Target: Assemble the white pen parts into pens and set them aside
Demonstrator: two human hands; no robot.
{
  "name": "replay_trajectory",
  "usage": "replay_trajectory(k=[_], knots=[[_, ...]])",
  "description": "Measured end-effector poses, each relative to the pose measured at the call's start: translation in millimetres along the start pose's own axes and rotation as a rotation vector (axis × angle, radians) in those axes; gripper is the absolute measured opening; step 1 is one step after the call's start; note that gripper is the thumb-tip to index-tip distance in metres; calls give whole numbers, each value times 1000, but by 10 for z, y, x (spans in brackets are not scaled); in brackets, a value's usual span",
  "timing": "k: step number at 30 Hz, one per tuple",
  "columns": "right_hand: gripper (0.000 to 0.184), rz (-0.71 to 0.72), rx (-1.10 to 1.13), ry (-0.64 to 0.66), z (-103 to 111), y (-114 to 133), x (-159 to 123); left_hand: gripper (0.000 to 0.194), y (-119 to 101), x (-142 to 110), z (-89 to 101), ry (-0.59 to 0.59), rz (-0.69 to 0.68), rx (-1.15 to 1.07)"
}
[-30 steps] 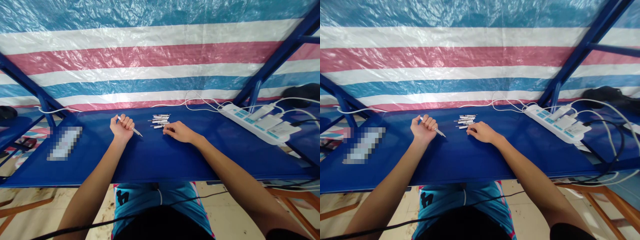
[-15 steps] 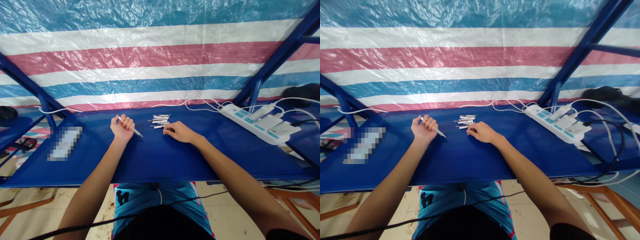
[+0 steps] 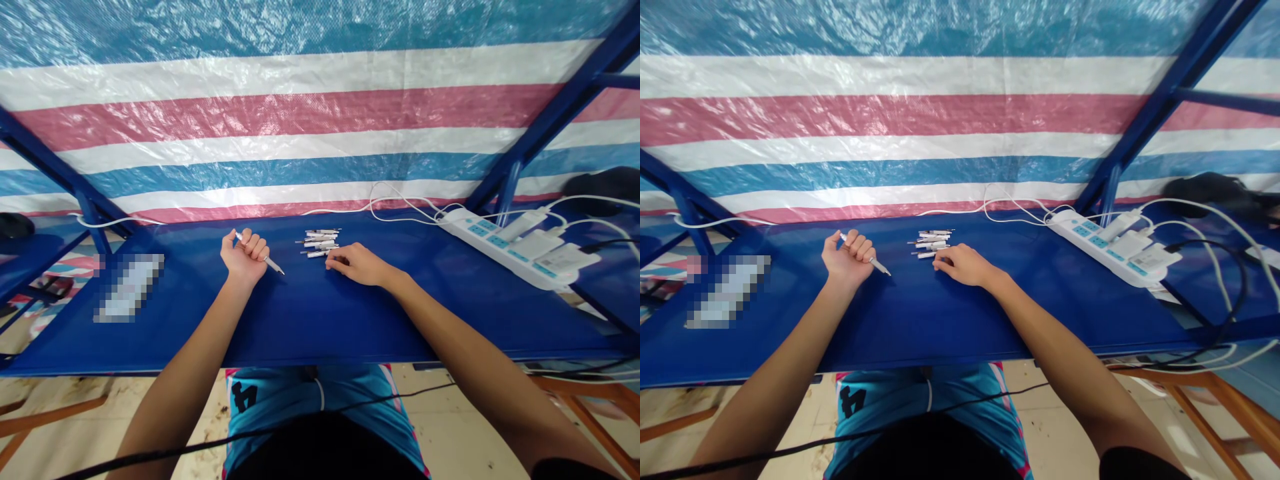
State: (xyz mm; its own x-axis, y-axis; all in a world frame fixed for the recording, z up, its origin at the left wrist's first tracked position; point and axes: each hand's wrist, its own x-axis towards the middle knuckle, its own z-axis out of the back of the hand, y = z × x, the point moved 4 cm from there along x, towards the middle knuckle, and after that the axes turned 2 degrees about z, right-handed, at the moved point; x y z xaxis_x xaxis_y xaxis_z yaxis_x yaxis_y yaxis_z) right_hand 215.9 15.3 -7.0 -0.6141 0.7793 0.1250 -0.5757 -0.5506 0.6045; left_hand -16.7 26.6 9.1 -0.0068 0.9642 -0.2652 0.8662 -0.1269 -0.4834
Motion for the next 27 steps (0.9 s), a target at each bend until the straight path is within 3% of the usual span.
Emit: replay_trajectory(k=[27], knots=[[26, -25, -9, 16, 10, 20, -5, 47, -1, -4, -6, 3, 13, 36]])
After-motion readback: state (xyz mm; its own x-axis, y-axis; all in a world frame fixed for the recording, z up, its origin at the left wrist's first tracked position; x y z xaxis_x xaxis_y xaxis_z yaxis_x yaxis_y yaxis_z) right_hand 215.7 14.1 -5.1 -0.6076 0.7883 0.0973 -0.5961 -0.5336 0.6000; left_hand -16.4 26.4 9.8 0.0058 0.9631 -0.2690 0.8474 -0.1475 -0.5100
